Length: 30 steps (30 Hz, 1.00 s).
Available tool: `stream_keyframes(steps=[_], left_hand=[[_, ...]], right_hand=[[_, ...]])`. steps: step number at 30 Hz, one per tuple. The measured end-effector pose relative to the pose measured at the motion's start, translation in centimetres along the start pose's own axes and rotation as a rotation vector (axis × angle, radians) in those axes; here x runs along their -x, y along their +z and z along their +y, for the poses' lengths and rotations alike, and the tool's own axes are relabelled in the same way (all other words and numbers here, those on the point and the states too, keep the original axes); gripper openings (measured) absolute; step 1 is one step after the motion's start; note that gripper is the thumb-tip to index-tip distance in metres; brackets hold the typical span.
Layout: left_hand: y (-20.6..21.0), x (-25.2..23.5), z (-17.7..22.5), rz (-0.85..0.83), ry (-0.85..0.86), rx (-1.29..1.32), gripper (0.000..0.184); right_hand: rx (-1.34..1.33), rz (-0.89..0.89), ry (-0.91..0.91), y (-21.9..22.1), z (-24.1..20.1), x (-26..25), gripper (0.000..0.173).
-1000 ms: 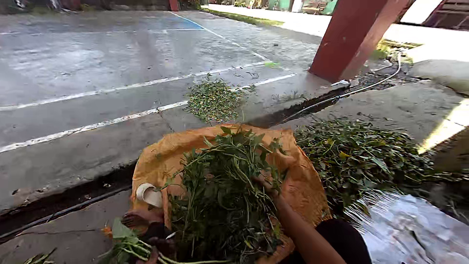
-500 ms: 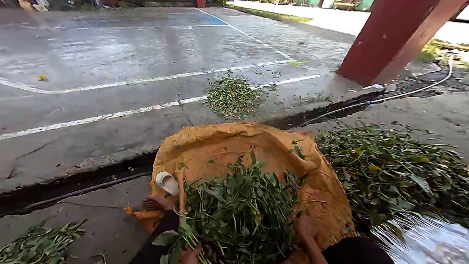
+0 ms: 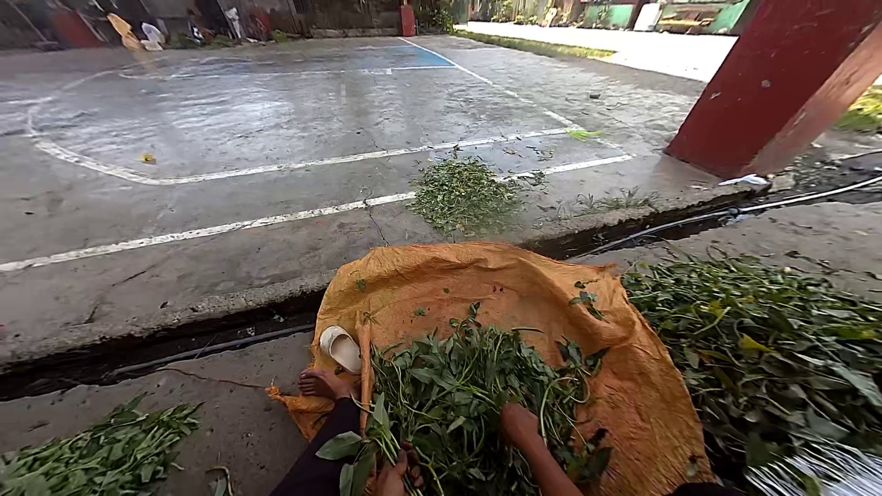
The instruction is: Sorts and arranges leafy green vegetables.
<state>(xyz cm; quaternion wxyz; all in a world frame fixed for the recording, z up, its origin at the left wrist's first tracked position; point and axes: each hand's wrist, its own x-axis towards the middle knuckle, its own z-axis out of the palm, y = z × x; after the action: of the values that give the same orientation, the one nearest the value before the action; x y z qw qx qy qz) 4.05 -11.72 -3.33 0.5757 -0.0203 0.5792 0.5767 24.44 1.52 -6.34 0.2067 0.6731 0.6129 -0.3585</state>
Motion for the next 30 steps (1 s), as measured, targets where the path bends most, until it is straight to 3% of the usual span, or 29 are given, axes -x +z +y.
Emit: stream_keyframes(steps=[2,5,6,7,9,10,14,17,19,22,26,30], left_hand=[[-0.3,-0.2,-0.1,0.018,-0.011,0.015,0.023],[-0.3,-0.4,-0.1,0.019,-0.001,0.034,0.023],[-0.1,-0.4,-0.2,0.012,0.002,0.038,0.023],[0.0,-0.3,-0.2,0.003,0.003,0.036,0.022],[0.1,-0.1,-0.5,-0.005,0.001,0.030,0.022],[0.1,0.1,-0.7,-0.008,-0.005,0.038,0.022],[-0.2,0.9,-0.4,0.000,0.018,0.104,0.027],[0.1,1.2,-0.4,-0.021,0.072,0.105,0.030],[0.1,1.0,-0.6,-0.048,0.107,0.082,0.030],[0.2,1.6,-0.8,-0.102,0.149,0.010,0.021],[1.3,2.5,-0.7,-0.192,0.221,-0.063,0.025],[1.3,2.8,-0.5,-0.167,0.361,-0.048,0.021]], right_hand=[[-0.241,0.227,-0.060,-1.4,1.6,1.3,0.042],[-0.617,0.730,-0.280,-2.2,3.4,5.0,0.039],[-0.685,0.783,-0.341,-2.0,3.9,5.7,0.038],[-0.724,0.739,-0.367,-1.8,4.5,6.1,0.038],[-0.855,0.478,-0.336,-1.4,5.6,6.2,0.044],[-0.958,0.457,-0.356,-0.9,5.7,6.6,0.043],[-1.341,0.643,-0.589,2.1,2.6,11.6,0.032],[-1.112,0.328,-0.422,5.4,3.7,9.7,0.041],[-0.971,0.217,-0.339,6.9,4.5,8.5,0.041],[-0.869,0.286,-0.371,8.2,4.0,9.3,0.038],[-0.694,0.370,-0.528,9.5,3.3,10.1,0.034],[-0.517,0.326,-0.551,10.4,3.0,10.0,0.038]])
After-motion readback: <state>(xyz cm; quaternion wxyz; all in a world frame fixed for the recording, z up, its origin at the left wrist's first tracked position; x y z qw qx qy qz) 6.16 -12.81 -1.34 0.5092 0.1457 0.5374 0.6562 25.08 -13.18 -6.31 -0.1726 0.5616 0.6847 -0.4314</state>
